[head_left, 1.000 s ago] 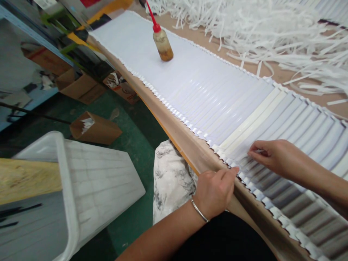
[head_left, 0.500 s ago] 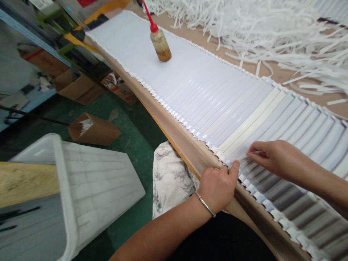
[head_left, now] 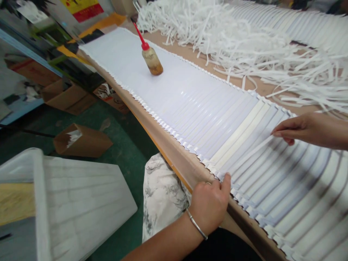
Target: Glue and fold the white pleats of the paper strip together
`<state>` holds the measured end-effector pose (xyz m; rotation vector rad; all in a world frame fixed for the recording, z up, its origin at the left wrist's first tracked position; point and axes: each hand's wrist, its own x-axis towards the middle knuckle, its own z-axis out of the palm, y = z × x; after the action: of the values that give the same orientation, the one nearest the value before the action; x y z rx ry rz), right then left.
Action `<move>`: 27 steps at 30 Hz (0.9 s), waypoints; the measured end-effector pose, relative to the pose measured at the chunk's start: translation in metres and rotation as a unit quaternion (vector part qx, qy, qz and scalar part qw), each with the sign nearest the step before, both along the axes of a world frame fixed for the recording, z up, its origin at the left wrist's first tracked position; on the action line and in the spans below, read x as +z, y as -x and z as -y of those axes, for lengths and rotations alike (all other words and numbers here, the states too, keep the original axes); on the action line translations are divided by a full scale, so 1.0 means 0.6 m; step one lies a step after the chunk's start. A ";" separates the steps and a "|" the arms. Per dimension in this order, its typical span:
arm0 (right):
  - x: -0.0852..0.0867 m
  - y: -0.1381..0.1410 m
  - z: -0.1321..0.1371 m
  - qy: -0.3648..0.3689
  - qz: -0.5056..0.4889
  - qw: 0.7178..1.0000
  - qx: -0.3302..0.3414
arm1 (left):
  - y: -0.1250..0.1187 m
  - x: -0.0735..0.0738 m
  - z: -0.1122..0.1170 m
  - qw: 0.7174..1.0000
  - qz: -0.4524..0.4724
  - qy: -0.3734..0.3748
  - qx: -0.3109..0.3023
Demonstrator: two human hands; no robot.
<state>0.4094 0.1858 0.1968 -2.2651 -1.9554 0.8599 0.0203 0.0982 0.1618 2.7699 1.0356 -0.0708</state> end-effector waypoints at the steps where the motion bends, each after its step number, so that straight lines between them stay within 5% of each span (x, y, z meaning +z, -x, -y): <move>1: -0.001 -0.015 -0.010 0.007 0.012 1.000 -0.005 | 0.001 -0.001 0.001 1.000 0.002 -0.002 0.000; 5: -0.006 -0.040 -0.040 0.029 0.050 0.998 -0.013 | 0.004 -0.003 0.002 1.000 0.010 -0.007 0.005; 20: -0.031 -0.022 -0.061 -0.022 0.074 0.997 0.019 | 0.007 -0.012 0.002 0.999 0.026 -0.035 0.007; 27: -0.034 -0.075 -0.064 -0.044 0.056 0.997 -0.023 | 0.010 -0.016 0.003 0.998 0.041 -0.052 0.009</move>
<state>0.4541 0.2242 0.1764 -2.3460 -1.9340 0.6406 0.0146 0.0963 0.1522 2.8278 1.0732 0.1018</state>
